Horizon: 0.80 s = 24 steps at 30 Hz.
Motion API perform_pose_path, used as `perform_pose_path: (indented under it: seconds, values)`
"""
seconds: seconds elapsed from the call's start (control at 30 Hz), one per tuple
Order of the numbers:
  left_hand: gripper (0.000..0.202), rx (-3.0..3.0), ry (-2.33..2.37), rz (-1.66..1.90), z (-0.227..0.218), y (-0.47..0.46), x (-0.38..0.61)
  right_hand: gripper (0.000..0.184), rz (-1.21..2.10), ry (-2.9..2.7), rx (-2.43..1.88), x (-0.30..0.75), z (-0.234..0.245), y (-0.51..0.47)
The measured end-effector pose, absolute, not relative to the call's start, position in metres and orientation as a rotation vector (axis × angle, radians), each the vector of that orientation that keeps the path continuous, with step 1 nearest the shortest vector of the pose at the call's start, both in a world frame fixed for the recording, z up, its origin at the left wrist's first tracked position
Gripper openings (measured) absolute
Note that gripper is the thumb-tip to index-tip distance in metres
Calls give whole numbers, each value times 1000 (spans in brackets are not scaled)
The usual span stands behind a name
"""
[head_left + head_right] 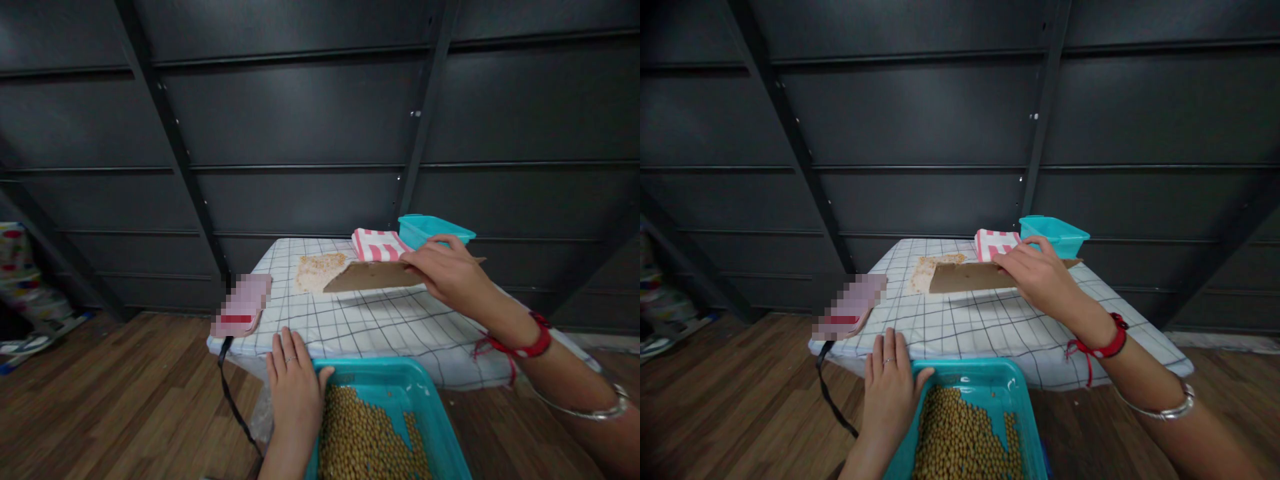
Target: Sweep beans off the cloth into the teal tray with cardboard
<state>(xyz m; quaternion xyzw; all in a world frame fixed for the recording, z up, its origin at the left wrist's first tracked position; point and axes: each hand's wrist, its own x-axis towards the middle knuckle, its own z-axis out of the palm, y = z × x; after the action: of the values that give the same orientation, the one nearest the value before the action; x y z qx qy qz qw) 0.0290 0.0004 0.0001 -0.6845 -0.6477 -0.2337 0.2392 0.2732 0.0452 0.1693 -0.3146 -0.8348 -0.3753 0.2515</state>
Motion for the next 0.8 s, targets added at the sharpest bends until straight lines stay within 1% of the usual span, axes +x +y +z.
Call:
perform_pose_path:
  seconds: [0.07,0.13,0.2,0.4,0.63,0.8]
  values:
    - [69,-1869,-1766,-641,-1,1,28,19,-1166,-2175,-921,266,163,65]
    - [69,-1864,-1763,-636,-1,1,28,26,-1202,-2104,-1014,258,158,86]
    - [69,-1862,-1755,-632,-1,1,28,26,-1183,-2051,-1093,251,154,105]
    - [68,-1828,-1730,-625,-3,2,28,28,-1148,-1995,-1119,235,140,140]
    - [65,-1816,-1726,-672,-7,4,31,32,-1124,-2016,-1061,231,121,149]
    - [67,-1829,-1720,-703,-8,5,32,37,-1105,-2036,-982,235,122,145]
